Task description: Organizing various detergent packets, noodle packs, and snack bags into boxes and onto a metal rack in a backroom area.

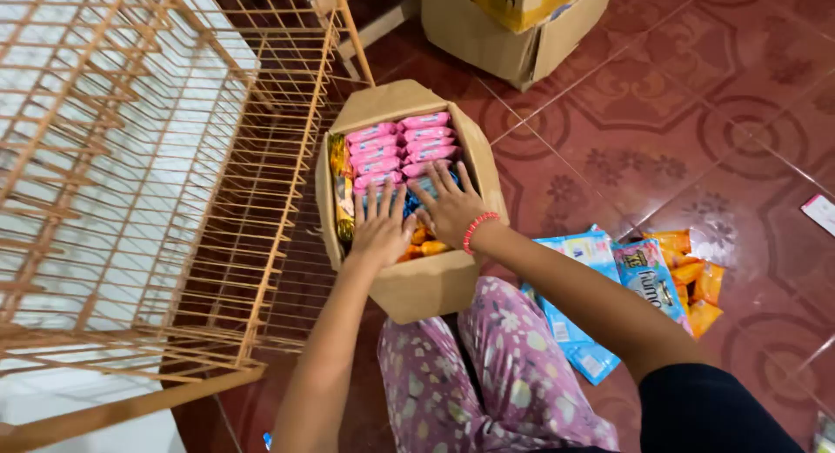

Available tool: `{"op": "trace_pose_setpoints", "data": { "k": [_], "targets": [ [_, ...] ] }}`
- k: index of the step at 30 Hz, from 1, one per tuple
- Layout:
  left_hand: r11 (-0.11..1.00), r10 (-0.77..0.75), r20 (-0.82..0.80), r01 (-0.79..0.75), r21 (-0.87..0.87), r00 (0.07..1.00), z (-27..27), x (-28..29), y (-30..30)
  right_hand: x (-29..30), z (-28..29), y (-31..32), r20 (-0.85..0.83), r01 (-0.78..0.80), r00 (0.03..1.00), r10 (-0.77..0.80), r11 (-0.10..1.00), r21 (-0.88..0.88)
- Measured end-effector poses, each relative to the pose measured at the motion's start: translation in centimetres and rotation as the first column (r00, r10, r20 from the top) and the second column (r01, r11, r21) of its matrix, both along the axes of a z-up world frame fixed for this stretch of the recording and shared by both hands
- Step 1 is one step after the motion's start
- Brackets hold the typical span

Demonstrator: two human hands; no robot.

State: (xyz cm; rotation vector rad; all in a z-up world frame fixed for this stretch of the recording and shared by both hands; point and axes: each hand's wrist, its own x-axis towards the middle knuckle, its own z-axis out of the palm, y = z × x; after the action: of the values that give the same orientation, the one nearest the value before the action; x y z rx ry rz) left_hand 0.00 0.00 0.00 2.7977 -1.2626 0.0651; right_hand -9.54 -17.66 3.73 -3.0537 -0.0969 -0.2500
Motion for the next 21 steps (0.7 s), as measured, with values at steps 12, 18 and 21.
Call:
{"op": "trace_pose_setpoints", "data": {
  "k": [12, 18, 21],
  "targets": [
    [0.908, -0.072, -0.012, 0.060, -0.415, 0.997, 2.7, -2.8, 1.8, -4.1, 1.7, 1.0, -0.132, 0.037, 0.990, -0.040, 0.999, -0.020],
    [0.945, -0.162, 0.154, 0.198, -0.260, 0.975, 6.6, -13.7, -0.4, -15.7, -0.3, -0.3, 0.327, -0.122, 0.945, -0.021, 0.903, 0.412],
    [0.887, -0.277, 0.114, 0.299, -0.352, 0.954, 5.0, -17.6, -3.6, -20.2, -8.2, -4.4, 0.392, -0.172, 0.910, -0.132, 0.743, 0.647]
  ]
}}
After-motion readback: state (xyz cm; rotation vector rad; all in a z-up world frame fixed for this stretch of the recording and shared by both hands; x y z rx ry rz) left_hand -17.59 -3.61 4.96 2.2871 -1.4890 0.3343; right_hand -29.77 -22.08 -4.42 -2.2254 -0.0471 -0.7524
